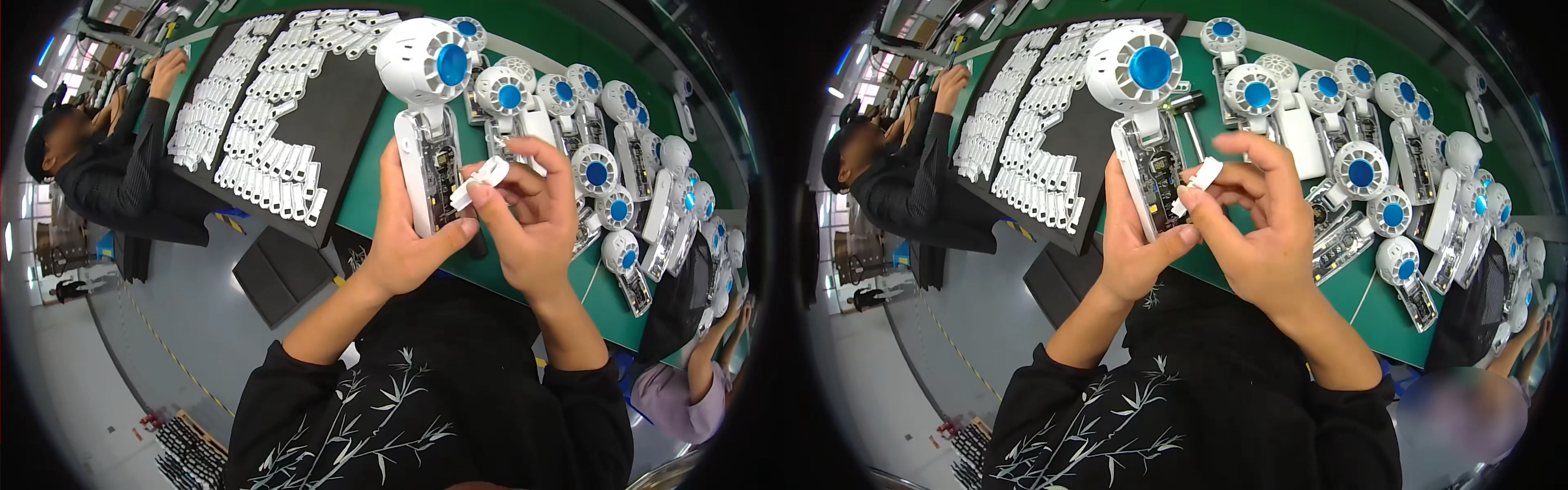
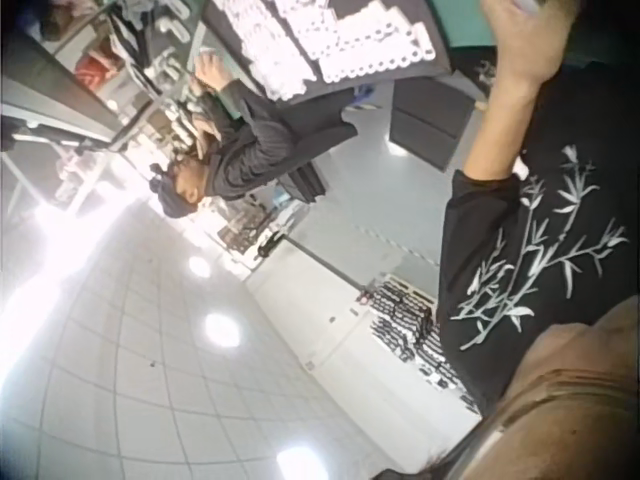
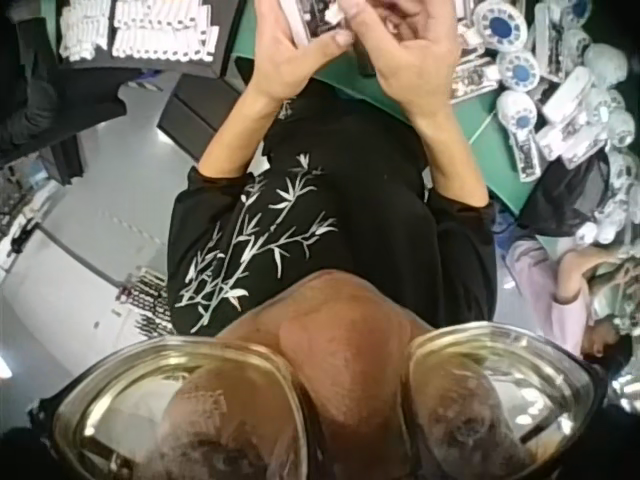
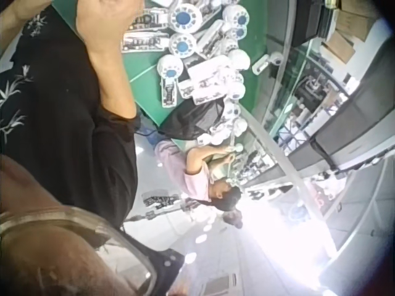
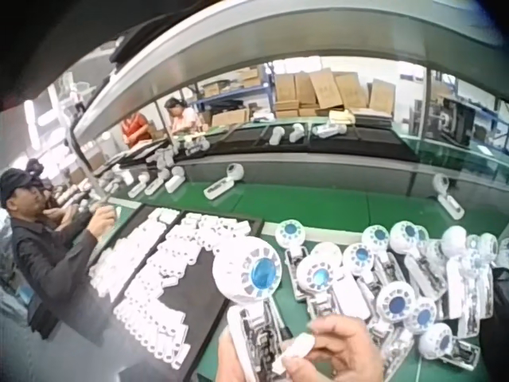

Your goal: The person assembles portable fans by fitting plastic covers onto the fan bodies by hand and tapping them into place with a mallet.

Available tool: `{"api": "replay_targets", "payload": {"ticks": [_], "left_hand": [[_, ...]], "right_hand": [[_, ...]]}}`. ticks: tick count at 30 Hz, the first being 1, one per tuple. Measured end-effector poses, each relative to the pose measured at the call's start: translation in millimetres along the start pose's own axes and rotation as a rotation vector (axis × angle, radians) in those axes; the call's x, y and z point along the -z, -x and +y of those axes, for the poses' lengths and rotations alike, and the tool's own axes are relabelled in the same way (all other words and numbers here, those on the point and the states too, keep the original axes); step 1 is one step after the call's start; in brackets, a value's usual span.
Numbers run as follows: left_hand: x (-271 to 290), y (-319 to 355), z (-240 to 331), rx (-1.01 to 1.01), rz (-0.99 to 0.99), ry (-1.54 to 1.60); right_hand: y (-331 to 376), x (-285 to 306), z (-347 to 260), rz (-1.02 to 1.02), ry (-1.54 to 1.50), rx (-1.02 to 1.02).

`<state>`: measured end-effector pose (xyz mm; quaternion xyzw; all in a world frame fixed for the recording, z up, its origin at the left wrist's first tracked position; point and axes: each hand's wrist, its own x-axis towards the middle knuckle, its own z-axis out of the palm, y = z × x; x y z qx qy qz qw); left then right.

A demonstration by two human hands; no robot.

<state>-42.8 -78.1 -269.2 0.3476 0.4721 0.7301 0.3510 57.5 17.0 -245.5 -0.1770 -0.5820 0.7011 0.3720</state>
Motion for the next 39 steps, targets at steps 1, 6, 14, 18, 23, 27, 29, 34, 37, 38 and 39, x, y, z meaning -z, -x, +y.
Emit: {"api": "replay_targets", "payload": {"ticks": [1,6,14,18,23,27,29,34,37,38,39], "left_hand": [[-0.8,2.6,0.0,-0.030,0.019,-0.028],[4.1,9.4,-2.8,-0.039,0.140,-0.053],[44.7,26.8,-1.4,0.026,0.312,-0.066],[59.2,33.0,9.4,0.046,0.353,0.083],[78.1,35.2,21.7,0.078,0.440,0.263],[83.6,39.0,31.3,0.086,0.444,0.330],[82.8,40.4,35.0,0.113,0.413,0.366],[67.3,37.9,46.0,0.106,0.362,0.308],[57.0,33.3,56.8,0.097,0.318,0.342],[56.2,32.5,56.6,0.098,0.315,0.345],[56.6,31.9,56.2,0.104,0.318,0.297]], "right_hand": [[0.8,-1.2,3.4,-0.008,-0.003,-0.005],[-1.3,-7.4,17.6,-0.125,0.272,0.159],[-16.0,-30.4,32.4,-0.305,0.809,0.295],[-43.8,-27.3,69.8,-0.222,1.374,0.187],[-50.5,-16.3,84.0,-0.390,1.471,-0.095],[-36.1,-23.5,24.4,-0.442,0.493,-0.617],[-22.1,-31.1,-1.3,-0.430,0.364,-0.668],[3.6,-39.3,-7.0,-0.508,0.555,-0.241],[11.2,-40.8,8.1,-0.554,0.630,-0.120],[11.0,-41.3,11.7,-0.567,0.654,-0.082],[10.7,-41.3,12.9,-0.579,0.678,-0.044]]}}
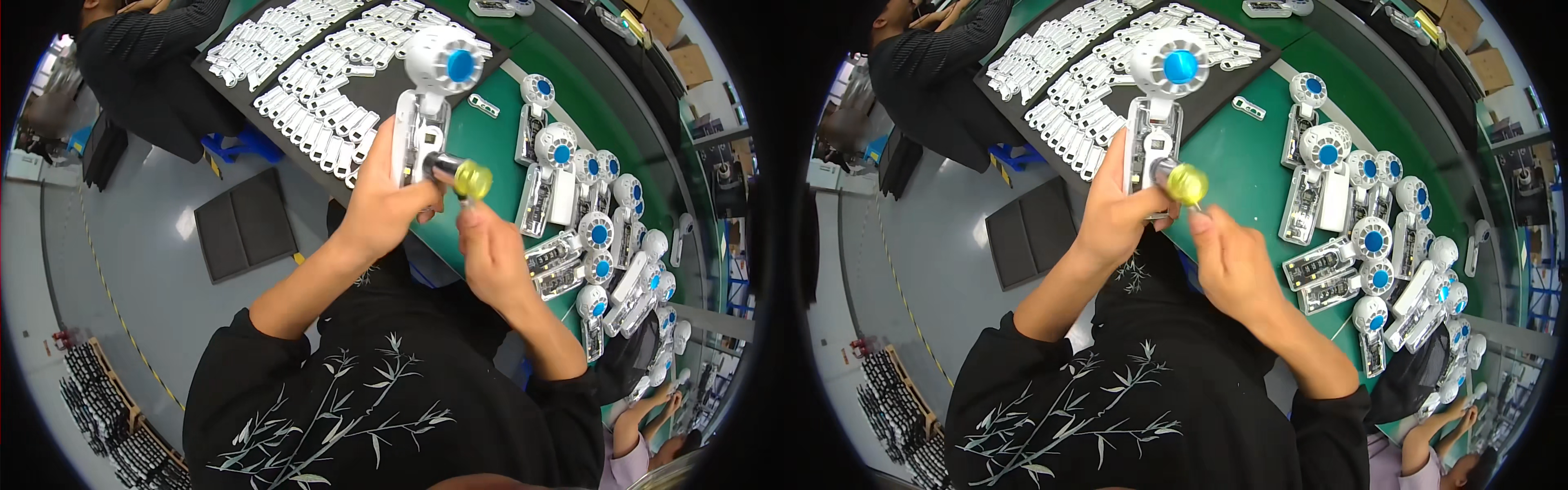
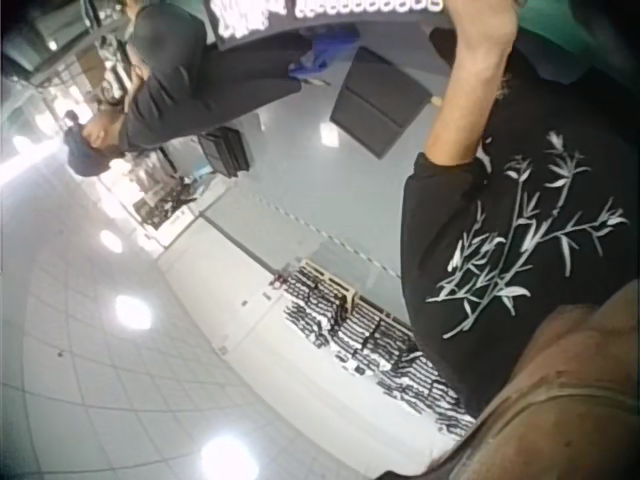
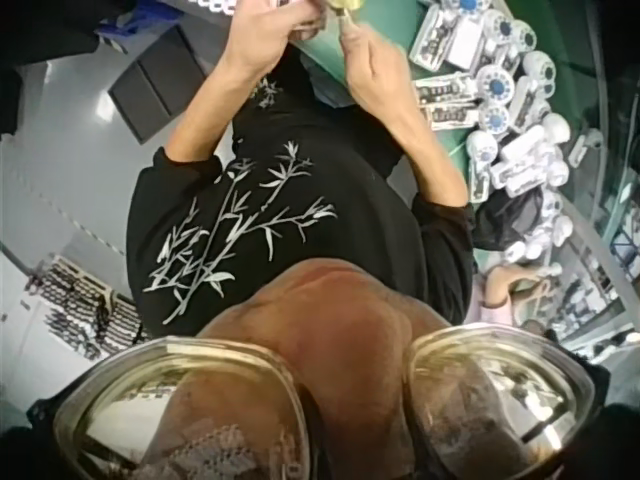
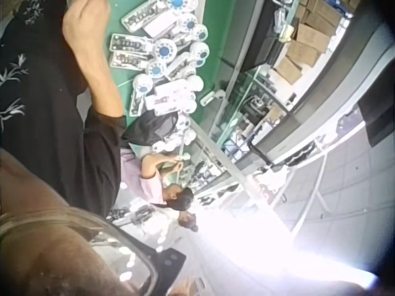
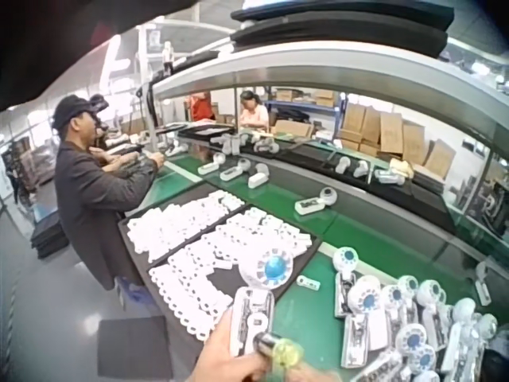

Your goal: The person assembles portable fans by fitting plastic covers onto the fan bodies by hand and tapping them into place with a mallet.

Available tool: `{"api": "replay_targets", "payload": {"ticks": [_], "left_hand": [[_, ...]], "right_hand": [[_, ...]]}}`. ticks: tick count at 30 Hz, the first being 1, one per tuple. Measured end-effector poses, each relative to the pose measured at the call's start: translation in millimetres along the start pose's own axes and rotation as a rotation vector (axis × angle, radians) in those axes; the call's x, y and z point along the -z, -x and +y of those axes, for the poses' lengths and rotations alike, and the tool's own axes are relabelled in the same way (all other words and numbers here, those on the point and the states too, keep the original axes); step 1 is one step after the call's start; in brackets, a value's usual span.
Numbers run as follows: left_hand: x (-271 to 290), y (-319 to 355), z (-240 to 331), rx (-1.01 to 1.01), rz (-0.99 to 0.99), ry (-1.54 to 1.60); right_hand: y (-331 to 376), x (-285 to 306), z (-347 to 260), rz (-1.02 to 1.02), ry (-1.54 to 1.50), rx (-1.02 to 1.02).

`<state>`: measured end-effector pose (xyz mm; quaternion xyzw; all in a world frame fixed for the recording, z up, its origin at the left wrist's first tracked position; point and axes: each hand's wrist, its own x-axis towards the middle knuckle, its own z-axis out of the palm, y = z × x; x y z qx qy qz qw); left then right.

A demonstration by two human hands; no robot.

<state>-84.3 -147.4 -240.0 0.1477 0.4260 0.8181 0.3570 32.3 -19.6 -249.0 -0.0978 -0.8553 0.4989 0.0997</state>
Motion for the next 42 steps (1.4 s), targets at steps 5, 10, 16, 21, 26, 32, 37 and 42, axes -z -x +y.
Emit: {"api": "replay_targets", "payload": {"ticks": [5,10,16,21,26,32,37,42], "left_hand": [[-6.8,-2.0,-1.7,-0.041,0.008,-0.062],[-10.2,0.1,-7.1,-0.014,-0.026,-0.113],[-17.6,1.0,-6.0,0.033,-0.042,-0.049],[-27.5,4.8,-2.8,0.013,-0.056,-0.066],[-16.2,4.4,-7.6,-0.082,-0.014,-0.179],[-16.3,-1.8,-10.2,0.055,0.063,0.238],[2.2,-7.0,-13.7,0.273,-0.059,0.377],[27.3,-6.1,-31.1,0.320,-0.241,0.544]], "right_hand": [[16.7,29.9,2.1,-0.108,-0.977,0.335],[10.1,25.9,29.4,-0.140,-0.374,0.174],[12.5,11.9,-3.5,0.003,-0.130,-0.047],[27.2,30.7,100.4,-0.643,-1.121,0.728],[21.0,33.5,-16.1,0.067,-0.227,0.010],[29.1,54.8,-20.5,0.153,-0.448,-0.219],[31.0,51.8,-9.5,0.121,-0.440,-0.153],[28.6,51.1,-10.6,0.111,-0.423,-0.086]]}}
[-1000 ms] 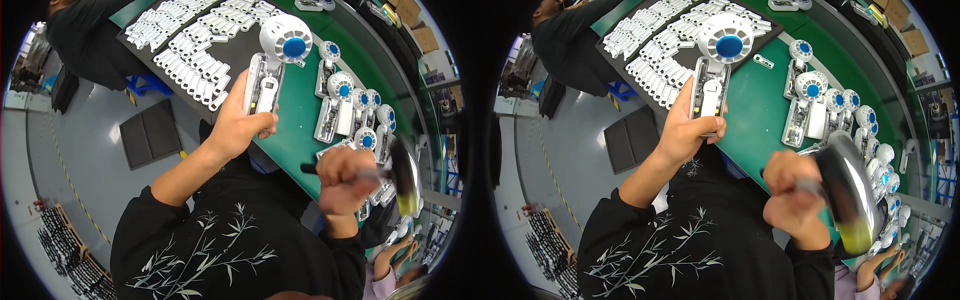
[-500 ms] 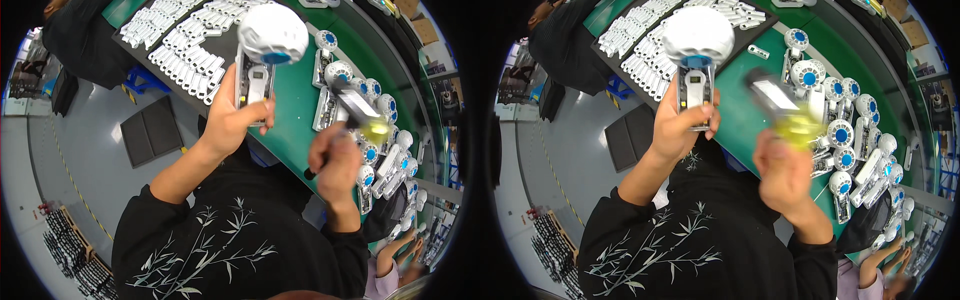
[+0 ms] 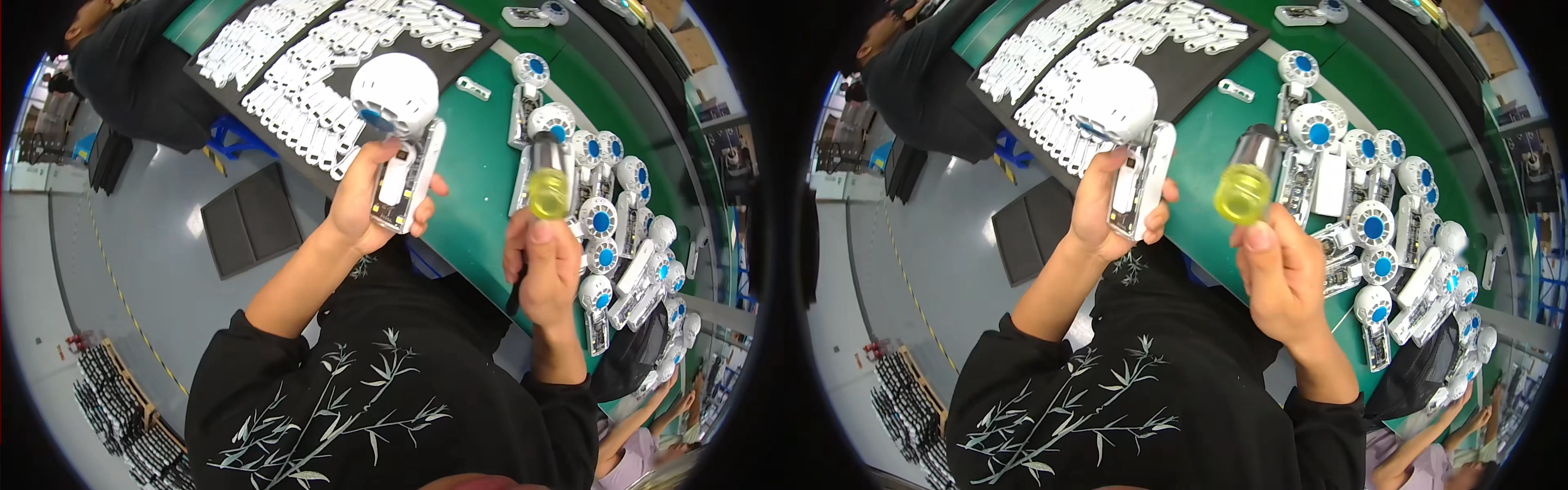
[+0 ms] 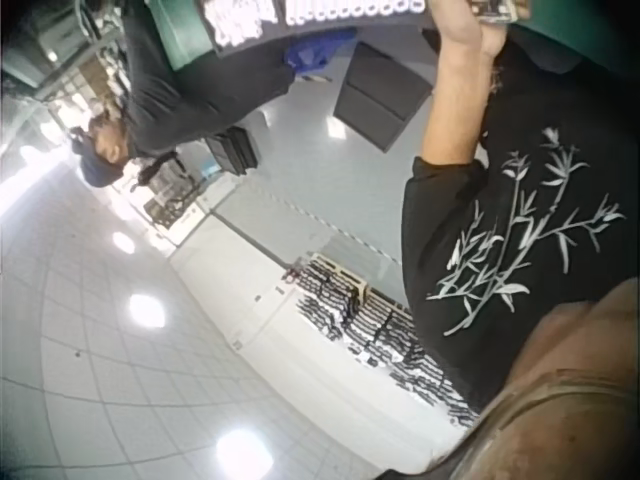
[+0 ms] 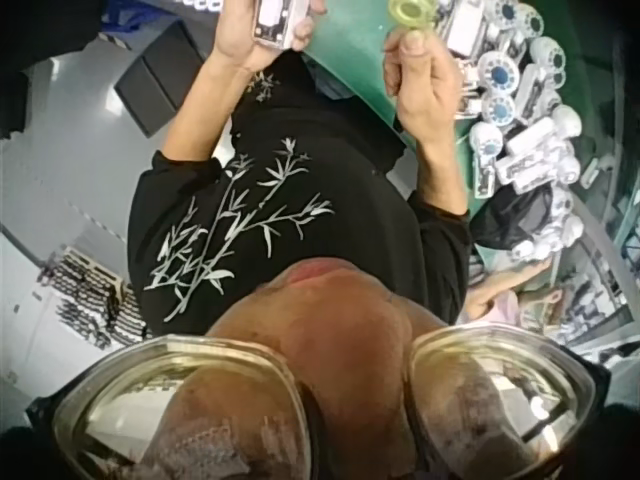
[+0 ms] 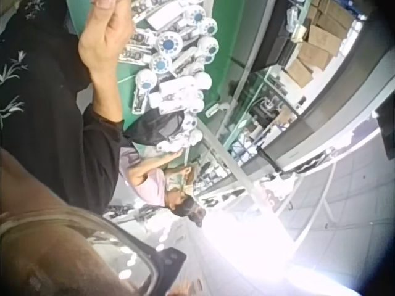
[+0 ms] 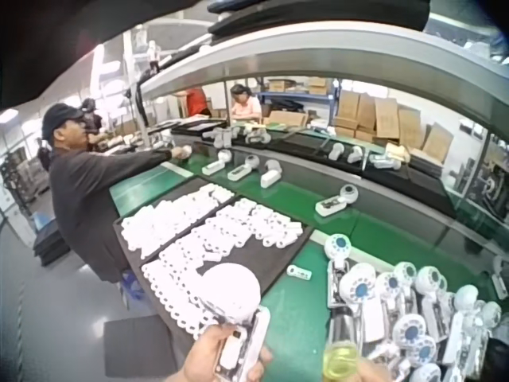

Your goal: The person assembles portable fans by fitting plastic covers onto the fan bodies by hand and tapping them into place with a mallet.

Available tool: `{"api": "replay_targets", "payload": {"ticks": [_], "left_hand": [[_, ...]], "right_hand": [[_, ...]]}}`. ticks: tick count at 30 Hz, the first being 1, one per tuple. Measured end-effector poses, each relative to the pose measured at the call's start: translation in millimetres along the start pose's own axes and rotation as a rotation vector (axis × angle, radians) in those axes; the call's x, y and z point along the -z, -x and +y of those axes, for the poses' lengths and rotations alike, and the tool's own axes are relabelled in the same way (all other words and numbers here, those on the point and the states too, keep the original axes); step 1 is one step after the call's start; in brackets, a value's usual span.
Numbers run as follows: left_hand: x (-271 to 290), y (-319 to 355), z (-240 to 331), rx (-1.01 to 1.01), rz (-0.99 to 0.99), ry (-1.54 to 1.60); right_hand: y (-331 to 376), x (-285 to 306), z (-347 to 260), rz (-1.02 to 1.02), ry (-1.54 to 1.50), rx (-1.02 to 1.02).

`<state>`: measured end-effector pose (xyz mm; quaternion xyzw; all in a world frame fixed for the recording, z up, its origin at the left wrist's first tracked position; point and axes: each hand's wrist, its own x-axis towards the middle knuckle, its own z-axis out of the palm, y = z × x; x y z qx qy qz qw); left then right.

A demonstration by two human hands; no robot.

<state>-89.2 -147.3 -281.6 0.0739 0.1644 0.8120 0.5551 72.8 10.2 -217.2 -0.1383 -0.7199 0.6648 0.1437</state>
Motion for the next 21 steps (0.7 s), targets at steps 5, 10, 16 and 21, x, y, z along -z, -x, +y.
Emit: {"api": "replay_targets", "payload": {"ticks": [5,10,16,21], "left_hand": [[-6.3,-10.3,-3.8,-0.150,0.172,-0.383],[-8.3,-16.9,-27.3,-0.264,0.298,-0.437],[-11.7,-11.5,-51.5,-0.378,0.037,-0.694],[-11.2,-16.1,-58.0,-0.394,-0.020,-1.905]], "right_hand": [[-33.4,-5.9,58.0,0.213,0.453,0.007],[-26.2,-22.7,56.0,0.204,0.503,0.288],[-44.8,1.5,-2.8,-0.027,0.116,-0.606],[-101.0,101.1,-41.1,0.285,0.342,-0.258]]}}
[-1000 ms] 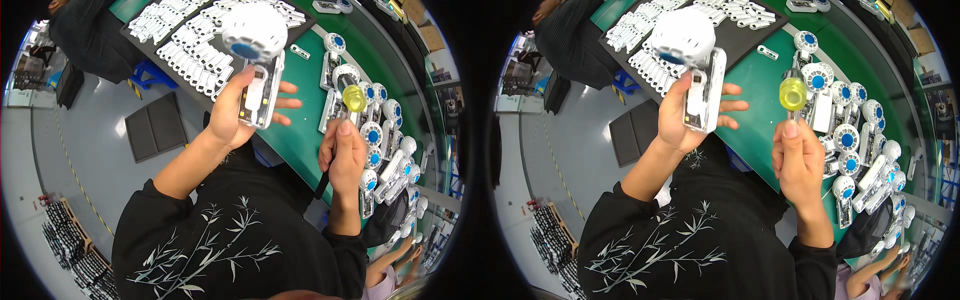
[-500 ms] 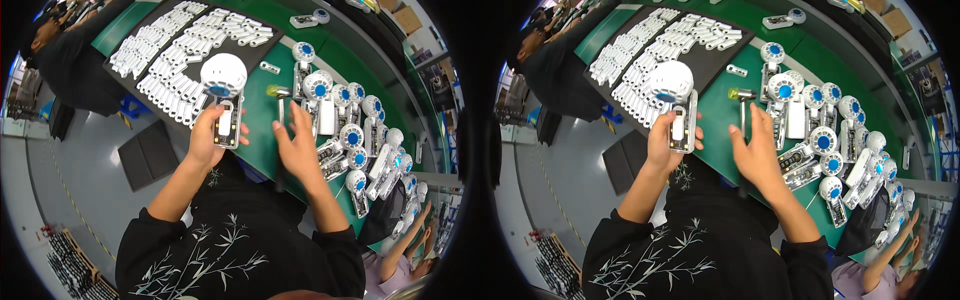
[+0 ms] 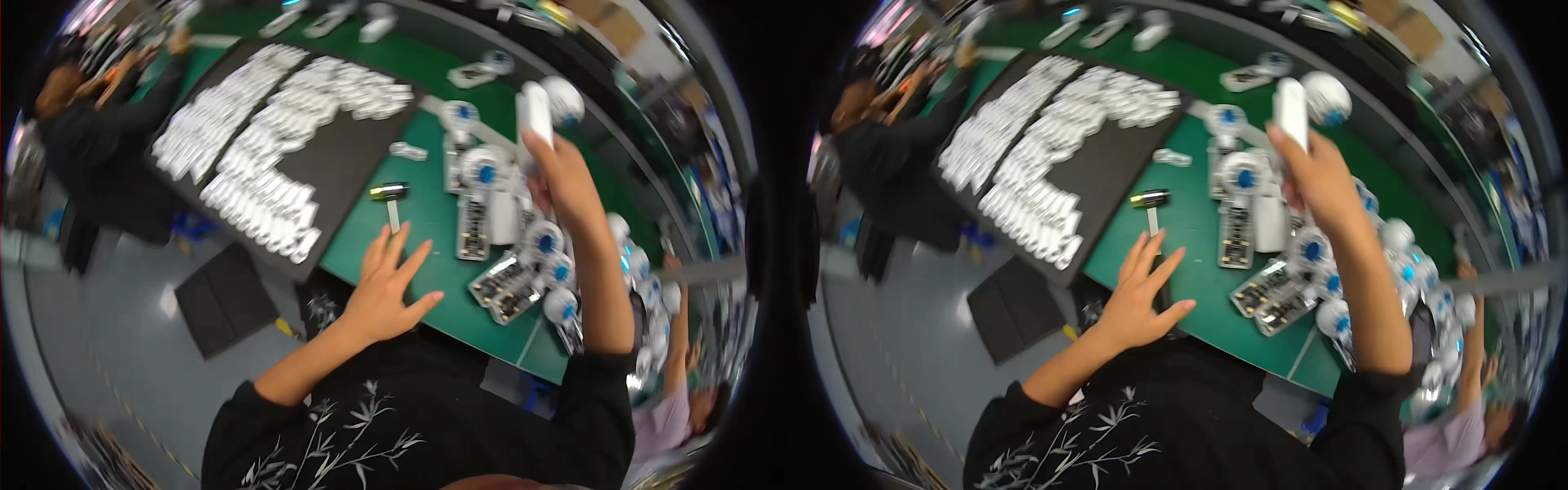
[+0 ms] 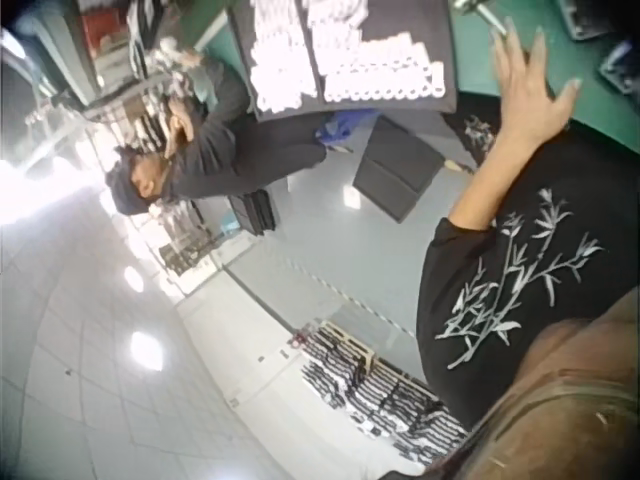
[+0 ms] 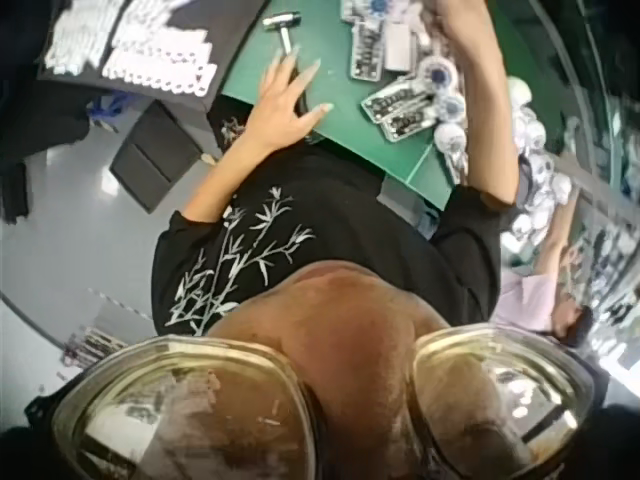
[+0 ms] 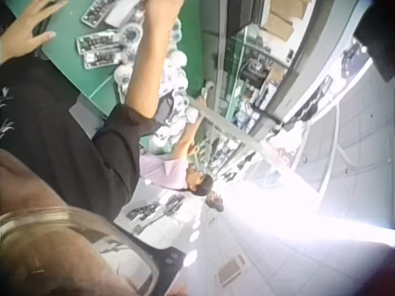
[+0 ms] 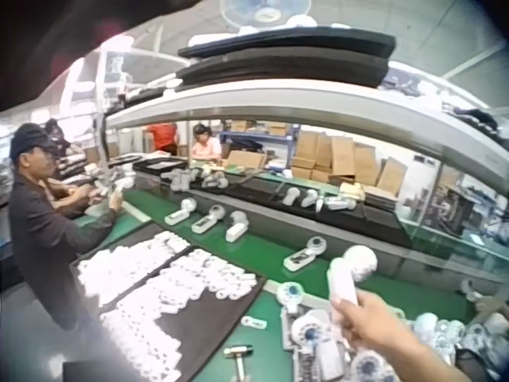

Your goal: The person assembles portable fans by fitting plastic covers onto the fan bodies by hand and tapping them into place with a mallet.

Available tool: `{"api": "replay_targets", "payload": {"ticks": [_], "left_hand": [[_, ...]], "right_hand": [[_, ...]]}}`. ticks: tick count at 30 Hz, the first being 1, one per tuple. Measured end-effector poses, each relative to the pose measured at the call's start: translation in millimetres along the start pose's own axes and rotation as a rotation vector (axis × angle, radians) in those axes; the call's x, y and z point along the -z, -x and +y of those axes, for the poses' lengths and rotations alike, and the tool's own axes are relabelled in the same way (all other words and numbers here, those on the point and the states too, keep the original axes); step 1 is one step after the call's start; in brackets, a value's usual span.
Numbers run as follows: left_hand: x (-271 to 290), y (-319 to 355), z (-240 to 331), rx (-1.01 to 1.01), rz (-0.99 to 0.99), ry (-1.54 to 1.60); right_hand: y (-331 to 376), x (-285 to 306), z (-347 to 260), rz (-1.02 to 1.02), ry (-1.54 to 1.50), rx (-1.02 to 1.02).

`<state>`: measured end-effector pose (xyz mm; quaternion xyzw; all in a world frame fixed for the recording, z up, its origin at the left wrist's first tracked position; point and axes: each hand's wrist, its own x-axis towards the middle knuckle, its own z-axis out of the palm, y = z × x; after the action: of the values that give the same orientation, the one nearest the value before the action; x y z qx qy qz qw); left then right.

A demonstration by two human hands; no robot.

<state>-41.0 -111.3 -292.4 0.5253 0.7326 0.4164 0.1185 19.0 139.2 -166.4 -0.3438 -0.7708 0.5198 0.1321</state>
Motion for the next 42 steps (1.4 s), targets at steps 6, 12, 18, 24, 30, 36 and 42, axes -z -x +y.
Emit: {"api": "replay_targets", "payload": {"ticks": [6,12,18,24,30,36,42], "left_hand": [[-20.9,9.6,-7.8,0.056,-0.050,-0.394],[-39.6,-21.9,-18.7,-0.031,-0.039,-0.373],[-34.6,-20.1,-29.4,-0.046,0.108,-0.325],[-33.2,-19.8,-25.7,0.026,0.151,-0.226],[-23.2,-20.5,-25.7,0.021,0.129,-0.217],[-16.2,-24.1,-28.7,0.043,0.141,-0.139],[-11.3,-22.3,-34.2,0.025,0.115,-0.030]], "right_hand": [[-129.1,74.8,54.5,0.237,0.573,-0.191],[-106.2,54.8,76.1,0.181,0.892,0.000],[-119.4,26.7,56.2,0.185,0.751,0.148],[-225.7,61.0,78.0,0.141,0.654,-0.029],[-305.0,2.8,85.6,0.035,0.396,-0.434],[-336.1,6.0,97.6,0.008,0.522,-0.189],[-326.8,-48.0,19.0,-0.105,0.023,0.013]]}}
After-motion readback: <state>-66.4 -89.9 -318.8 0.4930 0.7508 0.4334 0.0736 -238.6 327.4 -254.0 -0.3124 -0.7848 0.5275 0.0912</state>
